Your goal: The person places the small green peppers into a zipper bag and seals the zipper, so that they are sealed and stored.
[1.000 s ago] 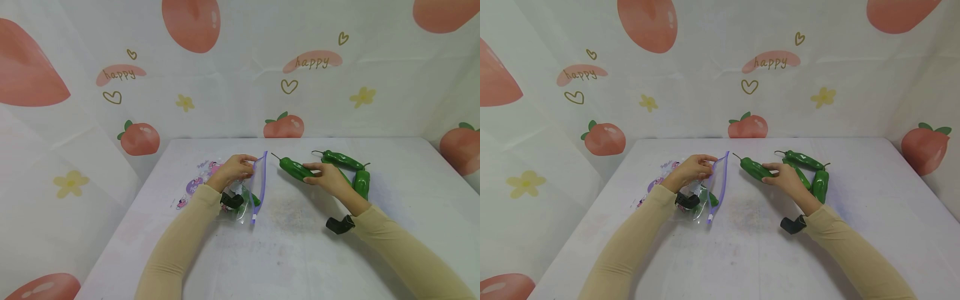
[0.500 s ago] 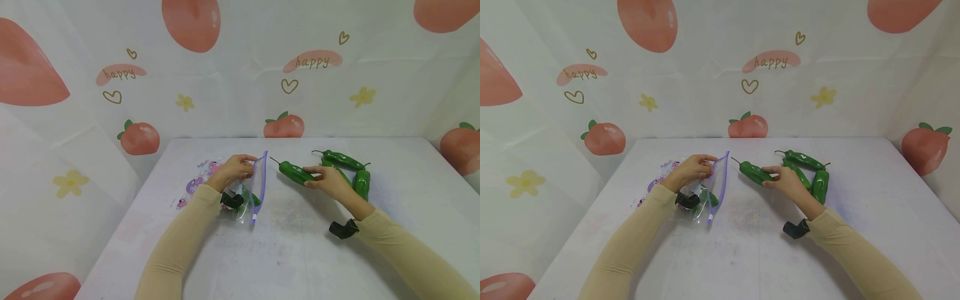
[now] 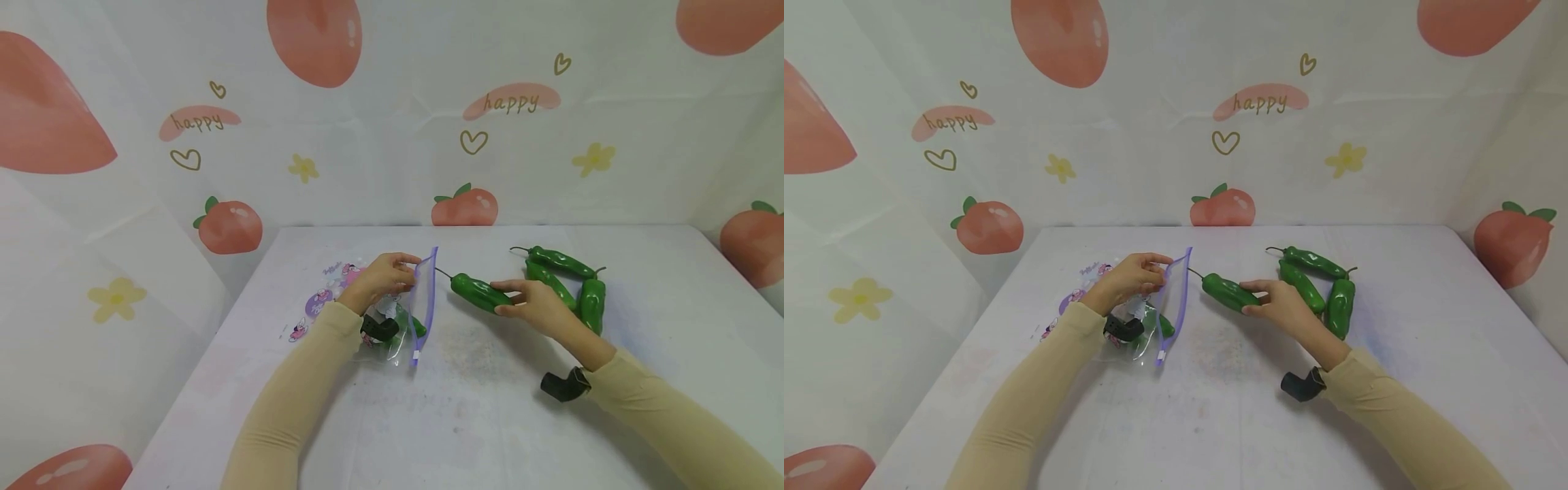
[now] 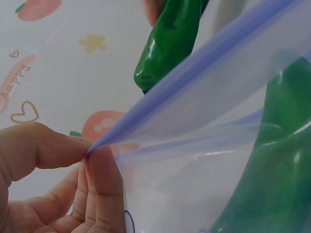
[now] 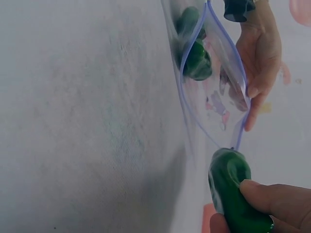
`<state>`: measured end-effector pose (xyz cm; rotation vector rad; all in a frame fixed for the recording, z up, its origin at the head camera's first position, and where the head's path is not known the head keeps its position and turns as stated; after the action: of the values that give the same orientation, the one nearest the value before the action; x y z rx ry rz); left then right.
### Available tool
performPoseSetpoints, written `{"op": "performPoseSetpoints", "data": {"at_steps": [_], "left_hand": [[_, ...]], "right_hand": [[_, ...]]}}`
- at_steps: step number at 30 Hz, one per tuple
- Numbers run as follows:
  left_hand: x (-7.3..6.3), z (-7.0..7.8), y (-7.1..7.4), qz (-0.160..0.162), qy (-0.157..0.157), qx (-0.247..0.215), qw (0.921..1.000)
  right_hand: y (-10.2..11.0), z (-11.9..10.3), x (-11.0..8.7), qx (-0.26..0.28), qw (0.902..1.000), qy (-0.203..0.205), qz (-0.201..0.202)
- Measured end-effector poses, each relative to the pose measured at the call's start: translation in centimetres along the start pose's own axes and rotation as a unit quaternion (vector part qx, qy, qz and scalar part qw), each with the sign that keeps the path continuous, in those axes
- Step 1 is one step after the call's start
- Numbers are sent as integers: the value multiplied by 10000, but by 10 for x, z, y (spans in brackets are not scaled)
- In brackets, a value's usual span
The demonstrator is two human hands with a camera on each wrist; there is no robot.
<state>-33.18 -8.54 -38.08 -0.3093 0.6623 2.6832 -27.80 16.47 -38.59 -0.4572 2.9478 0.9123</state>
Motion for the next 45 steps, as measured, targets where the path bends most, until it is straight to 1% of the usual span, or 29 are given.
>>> {"op": "performPoseSetpoints", "data": {"at_steps": [8,16,21,27,30,34,45], "left_hand": [[-1,-1,0,-10,15,30,10000],[0,-2,-2,-45,-21,-141,9999],[0,-2,-2,-42,-2,-143,9999],[0,-2,0,-20,35,-13,10000],[0,-1,0,-24,12,15,10000],[0,0,0,-43,-10,-20,10000],[1,-1,-1,-55,4,-36,10000]], "right_hand": [[-7,-1,-4,-12,9999,141,-75],[-17,-4,-11,98,9992,319,-206],[-22,-6,-13,136,9988,346,-306],[-28,-9,-13,-86,9987,331,-370],[-32,-11,-13,-115,9984,364,-412],[-36,-14,-13,-63,9978,450,-488],[-43,-23,-12,-183,9957,712,-566]]}}
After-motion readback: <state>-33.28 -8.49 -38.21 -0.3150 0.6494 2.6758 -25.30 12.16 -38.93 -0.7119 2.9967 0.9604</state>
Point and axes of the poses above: each hand's wrist, its own x-axis towards the middle knuckle, its own y-axis out of the back of the hand, z = x × y, the point moved 8 cm from there along x, towards the middle knuckle, and after that the axes turned 11 degrees about x, right-handed, at the moved point
